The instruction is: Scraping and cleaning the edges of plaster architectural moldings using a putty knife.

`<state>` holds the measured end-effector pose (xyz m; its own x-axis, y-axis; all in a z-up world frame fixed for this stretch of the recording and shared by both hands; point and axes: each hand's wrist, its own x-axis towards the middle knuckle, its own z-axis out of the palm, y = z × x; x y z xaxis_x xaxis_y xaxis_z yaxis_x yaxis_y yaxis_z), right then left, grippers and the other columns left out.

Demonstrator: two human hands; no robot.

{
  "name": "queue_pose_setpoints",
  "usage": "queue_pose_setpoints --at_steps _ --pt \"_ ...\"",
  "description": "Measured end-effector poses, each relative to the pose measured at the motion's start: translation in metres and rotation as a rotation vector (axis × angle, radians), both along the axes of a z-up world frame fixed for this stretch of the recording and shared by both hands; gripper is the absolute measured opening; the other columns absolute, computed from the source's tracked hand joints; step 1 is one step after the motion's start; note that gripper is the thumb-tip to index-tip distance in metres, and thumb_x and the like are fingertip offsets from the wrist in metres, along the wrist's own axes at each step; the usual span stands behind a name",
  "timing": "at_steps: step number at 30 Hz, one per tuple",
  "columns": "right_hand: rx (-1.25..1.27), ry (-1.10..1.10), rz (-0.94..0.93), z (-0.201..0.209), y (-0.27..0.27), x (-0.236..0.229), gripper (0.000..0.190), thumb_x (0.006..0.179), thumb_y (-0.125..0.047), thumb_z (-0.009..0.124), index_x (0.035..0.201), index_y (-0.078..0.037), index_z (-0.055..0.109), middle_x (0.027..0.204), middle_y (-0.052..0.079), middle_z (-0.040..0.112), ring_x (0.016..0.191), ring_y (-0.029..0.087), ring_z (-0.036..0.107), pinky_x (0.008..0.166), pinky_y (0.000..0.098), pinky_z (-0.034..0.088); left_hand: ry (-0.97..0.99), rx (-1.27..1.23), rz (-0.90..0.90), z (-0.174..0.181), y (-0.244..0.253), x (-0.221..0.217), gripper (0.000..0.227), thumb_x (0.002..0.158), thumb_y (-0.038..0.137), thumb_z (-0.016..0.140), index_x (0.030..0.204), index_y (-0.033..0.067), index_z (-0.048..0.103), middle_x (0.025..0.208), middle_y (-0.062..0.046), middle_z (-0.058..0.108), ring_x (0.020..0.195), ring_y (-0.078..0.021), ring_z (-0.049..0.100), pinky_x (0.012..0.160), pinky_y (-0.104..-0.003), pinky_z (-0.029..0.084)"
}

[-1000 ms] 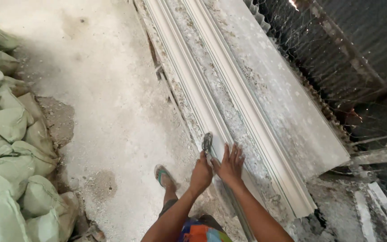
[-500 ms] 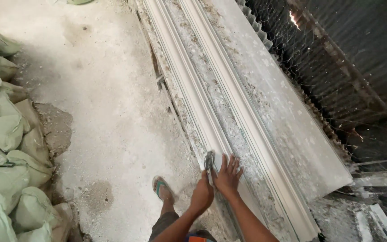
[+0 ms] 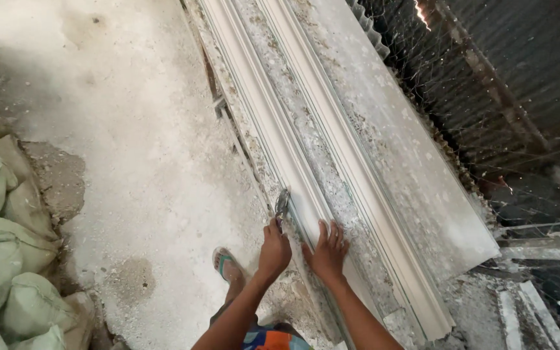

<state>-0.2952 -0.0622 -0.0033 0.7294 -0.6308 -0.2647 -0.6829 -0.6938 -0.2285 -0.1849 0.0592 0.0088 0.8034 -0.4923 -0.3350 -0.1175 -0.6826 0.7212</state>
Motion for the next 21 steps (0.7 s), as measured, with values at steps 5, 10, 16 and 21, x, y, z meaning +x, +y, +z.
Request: queue_pose_setpoints --at_steps 5,10,16,21 --pt "-0.1 -0.076 0.025 -0.003 0.004 -0.003 0.092 0.082 -0.052 0.071 0.155 -0.017 0.029 0.157 0.021 0.03 0.147 0.044 0.026 0.109 0.0679 0.029 -0.21 0.175 -0.155 0.004 0.011 -0.051 0.054 0.105 0.017 0.043 0.152 -0.0064 0.03 0.125 -0.027 0.052 0.075 -0.0485 0.072 0.052 -0.05 0.061" --pt "-0.118 -0.092 0.033 -0.006 0.003 -0.005 0.09 0.082 -0.053 0.07 0.154 -0.016 0.032 0.156 0.019 0.03 0.146 0.044 0.027 0.109 0.0664 0.03 -0.295 0.169 -0.111 -0.011 -0.017 -0.011 0.054 0.103 0.015 0.043 0.151 -0.0065 0.032 0.108 -0.019 0.055 0.067 -0.0448 0.073 0.049 -0.05 0.06" --pt "0.003 -0.054 0.037 0.006 -0.001 0.001 0.088 0.087 -0.055 0.066 0.156 -0.015 0.028 0.156 0.022 0.028 0.147 0.049 0.022 0.108 0.0738 0.027 -0.186 0.109 0.006 -0.027 -0.037 0.112 0.055 0.102 0.019 0.042 0.153 -0.0015 0.033 0.107 -0.023 0.058 0.082 -0.0556 0.07 0.058 -0.06 0.059" --pt "0.089 -0.076 0.06 0.026 -0.022 0.045 0.088 0.09 -0.053 0.064 0.157 -0.012 0.025 0.159 0.027 0.023 0.148 0.055 0.018 0.108 0.0781 0.023 -0.12 -0.007 0.02 0.009 -0.022 0.071 0.054 0.101 0.017 0.044 0.148 -0.0108 0.039 0.107 -0.029 0.06 0.087 -0.0584 0.068 0.062 -0.063 0.057"
